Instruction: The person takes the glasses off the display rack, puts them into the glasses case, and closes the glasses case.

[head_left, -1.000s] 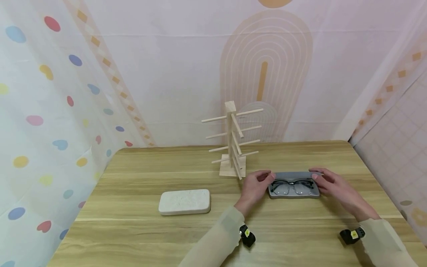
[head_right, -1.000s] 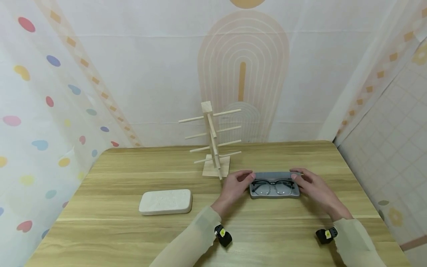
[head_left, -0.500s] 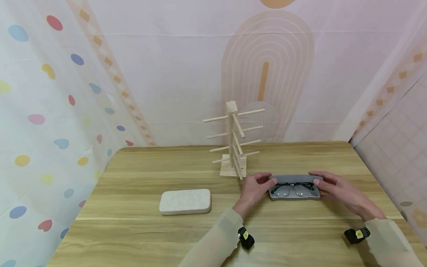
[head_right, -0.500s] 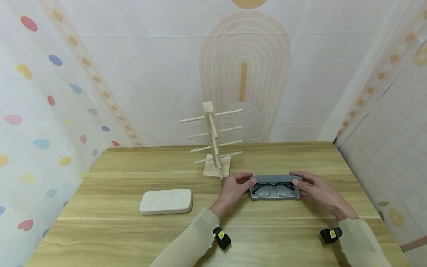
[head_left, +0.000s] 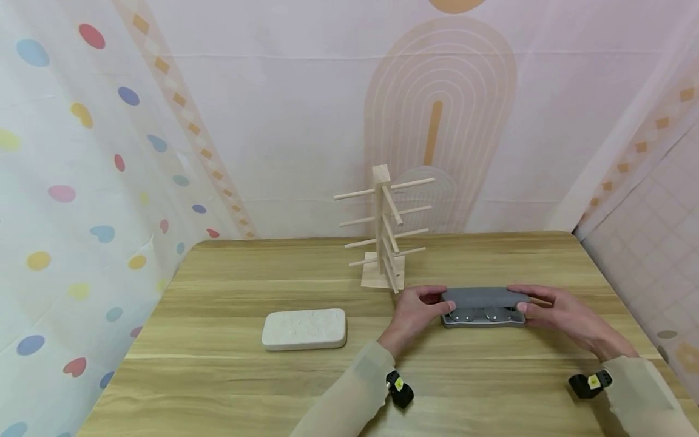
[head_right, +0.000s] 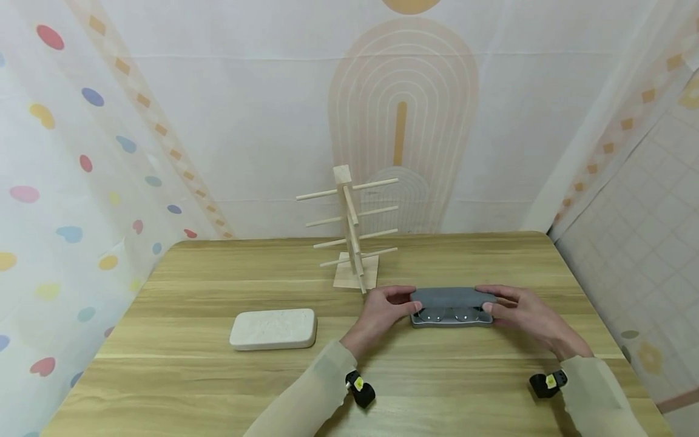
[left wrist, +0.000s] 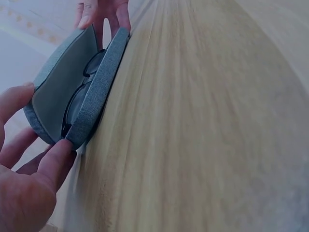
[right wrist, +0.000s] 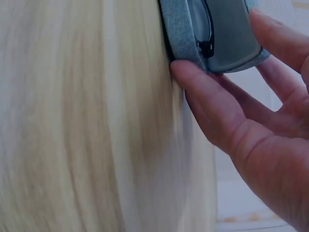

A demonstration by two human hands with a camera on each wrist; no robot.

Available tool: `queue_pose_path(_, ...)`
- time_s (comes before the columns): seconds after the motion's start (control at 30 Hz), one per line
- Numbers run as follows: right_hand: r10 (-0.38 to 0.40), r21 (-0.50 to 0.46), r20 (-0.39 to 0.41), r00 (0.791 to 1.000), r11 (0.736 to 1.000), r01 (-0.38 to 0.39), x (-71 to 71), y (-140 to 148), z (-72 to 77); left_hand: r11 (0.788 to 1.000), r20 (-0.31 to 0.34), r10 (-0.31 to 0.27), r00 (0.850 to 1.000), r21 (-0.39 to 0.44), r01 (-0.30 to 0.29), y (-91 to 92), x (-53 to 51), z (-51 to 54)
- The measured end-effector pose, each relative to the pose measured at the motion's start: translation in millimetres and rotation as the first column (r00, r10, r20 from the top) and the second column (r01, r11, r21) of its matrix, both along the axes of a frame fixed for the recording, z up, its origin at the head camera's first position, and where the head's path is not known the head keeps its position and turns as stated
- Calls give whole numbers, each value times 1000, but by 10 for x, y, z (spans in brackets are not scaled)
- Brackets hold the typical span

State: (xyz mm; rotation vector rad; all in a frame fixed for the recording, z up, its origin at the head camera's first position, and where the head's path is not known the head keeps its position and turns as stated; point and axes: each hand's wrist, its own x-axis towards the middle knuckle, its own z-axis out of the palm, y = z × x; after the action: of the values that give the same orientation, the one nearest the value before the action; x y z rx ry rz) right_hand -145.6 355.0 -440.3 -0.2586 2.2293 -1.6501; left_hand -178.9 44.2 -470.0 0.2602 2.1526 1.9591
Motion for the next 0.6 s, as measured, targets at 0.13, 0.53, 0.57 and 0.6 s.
queue_pose_path(0.13,3,5,-20,1000,1000,-2,-1,13,-10,1000,-2,-8,1000,0,8,3,-6,3)
queue_pose_path(0.53,21,170,-146,989,985,4,19,38,-32,997,-19,-31,999,-65,29,12,11,19)
queue_pose_path(0.57,31,181,-165,986,983,-1,18,36,-38,997,-15,-32,999,-69,30,11,15,16)
queue_pose_path(0.6,39,187,-179,983,982,-5,17,34,-43,997,-6,-32,999,-70,31,9,19,18)
